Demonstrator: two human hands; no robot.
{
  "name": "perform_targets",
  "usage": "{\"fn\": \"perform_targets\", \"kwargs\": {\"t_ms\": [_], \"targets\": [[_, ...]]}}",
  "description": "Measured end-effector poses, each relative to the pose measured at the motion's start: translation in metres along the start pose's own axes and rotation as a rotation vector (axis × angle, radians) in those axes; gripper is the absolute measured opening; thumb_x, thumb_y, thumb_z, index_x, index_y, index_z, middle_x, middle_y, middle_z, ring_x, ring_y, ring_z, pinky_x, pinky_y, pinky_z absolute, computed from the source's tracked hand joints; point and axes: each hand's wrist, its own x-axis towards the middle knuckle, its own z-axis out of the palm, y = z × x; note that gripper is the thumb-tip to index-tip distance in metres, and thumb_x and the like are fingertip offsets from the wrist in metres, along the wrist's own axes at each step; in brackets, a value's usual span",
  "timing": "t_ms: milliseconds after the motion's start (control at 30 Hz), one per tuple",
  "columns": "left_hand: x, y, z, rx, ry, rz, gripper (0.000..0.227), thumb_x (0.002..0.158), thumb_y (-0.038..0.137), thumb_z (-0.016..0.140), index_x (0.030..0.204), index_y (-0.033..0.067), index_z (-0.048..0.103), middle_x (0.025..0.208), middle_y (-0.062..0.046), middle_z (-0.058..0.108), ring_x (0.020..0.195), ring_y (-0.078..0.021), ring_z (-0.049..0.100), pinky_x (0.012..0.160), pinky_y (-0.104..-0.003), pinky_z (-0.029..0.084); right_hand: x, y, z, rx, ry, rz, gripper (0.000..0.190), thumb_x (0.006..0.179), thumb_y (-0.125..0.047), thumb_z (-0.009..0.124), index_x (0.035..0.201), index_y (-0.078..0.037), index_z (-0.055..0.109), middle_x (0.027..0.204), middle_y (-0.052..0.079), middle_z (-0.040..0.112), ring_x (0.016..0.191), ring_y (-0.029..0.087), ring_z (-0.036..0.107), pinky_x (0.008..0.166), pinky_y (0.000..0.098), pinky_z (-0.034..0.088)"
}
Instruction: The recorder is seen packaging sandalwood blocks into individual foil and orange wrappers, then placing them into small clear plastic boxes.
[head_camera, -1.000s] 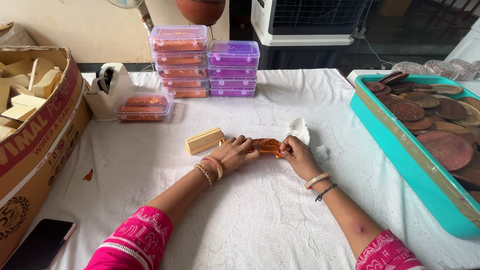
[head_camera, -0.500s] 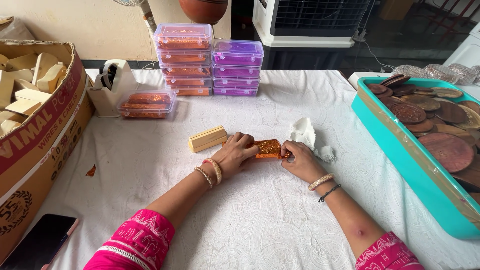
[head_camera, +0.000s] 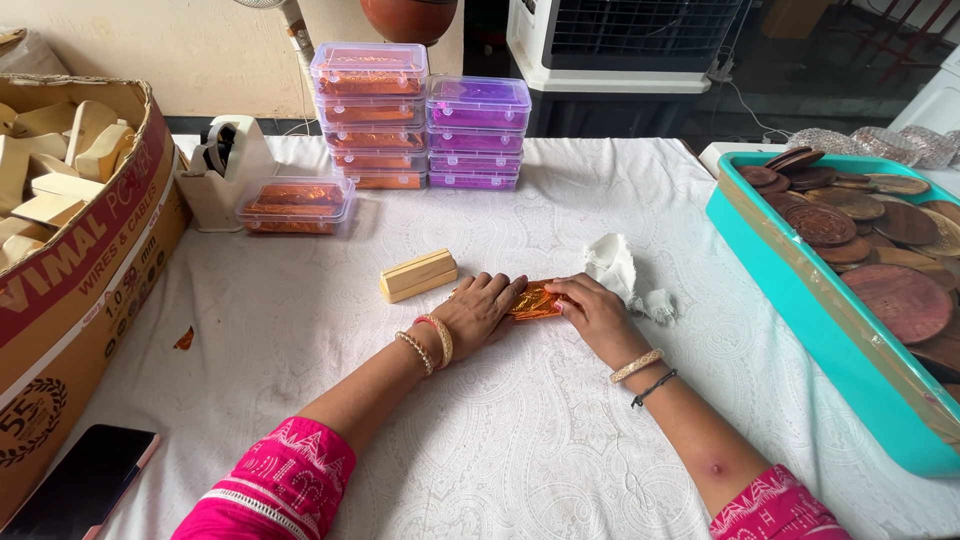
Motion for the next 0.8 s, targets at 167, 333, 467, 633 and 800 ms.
{"fn": "perform_targets", "kwargs": {"t_ms": [167, 333, 467, 633, 800], "targets": [[0.007, -0.007, 0.012, -0.002, 0.01, -0.005, 0.068, 0.101, 0.042, 0.052, 0.151, 0.0009, 0.032, 0.119, -0.014, 0.053, 0.108, -0.0276, 0.052, 0.098, -0.041, 0.046, 0.002, 0.039, 0.014, 0.266, -0.056, 0.257, 0.03, 0.091, -0.018, 0.073, 0.117, -0.009, 0.059, 0.114, 0.004, 0.072, 0.109, 0.017, 0.073, 0.096, 0.0313, 0.062], [0.01, -0.008, 0.018, -0.014, -0.043, -0.037, 0.069, 0.1, 0.04, 0.052, 0.153, 0.0022, 0.029, 0.12, -0.014, 0.051, 0.107, -0.0274, 0.051, 0.099, -0.04, 0.046, 0.001, 0.019, 0.0, 0.295, -0.095, 0.18, 0.05, 0.084, -0.015, 0.075, 0.129, -0.014, 0.053, 0.124, 0.005, 0.061, 0.11, 0.02, 0.069, 0.095, 0.0328, 0.06], [0.009, -0.007, 0.011, -0.034, -0.046, -0.039, 0.067, 0.101, 0.039, 0.052, 0.155, 0.0063, 0.03, 0.121, -0.012, 0.052, 0.11, -0.0269, 0.051, 0.103, -0.04, 0.046, 0.002, 0.008, -0.002, 0.185, -0.133, 0.212, 0.055, 0.086, -0.017, 0.074, 0.137, -0.02, 0.053, 0.124, 0.002, 0.06, 0.109, 0.018, 0.07, 0.096, 0.0311, 0.061], [0.008, -0.005, 0.008, -0.02, -0.044, -0.061, 0.068, 0.101, 0.043, 0.049, 0.155, 0.008, 0.028, 0.126, -0.012, 0.052, 0.115, -0.027, 0.051, 0.104, -0.042, 0.043, 0.0, 0.012, 0.0, 0.172, -0.151, 0.212, 0.063, 0.085, -0.017, 0.075, 0.142, -0.022, 0.049, 0.123, 0.002, 0.059, 0.11, 0.019, 0.067, 0.098, 0.0318, 0.059], [0.005, -0.003, -0.001, 0.009, -0.013, -0.064, 0.079, 0.098, 0.048, 0.053, 0.157, 0.0047, 0.023, 0.13, -0.015, 0.053, 0.116, -0.0276, 0.053, 0.103, -0.044, 0.042, 0.001, 0.018, 0.003, 0.154, -0.105, 0.123, 0.07, 0.08, -0.018, 0.08, 0.142, -0.021, 0.047, 0.125, 0.004, 0.054, 0.115, 0.02, 0.063, 0.099, 0.0326, 0.058]]}}
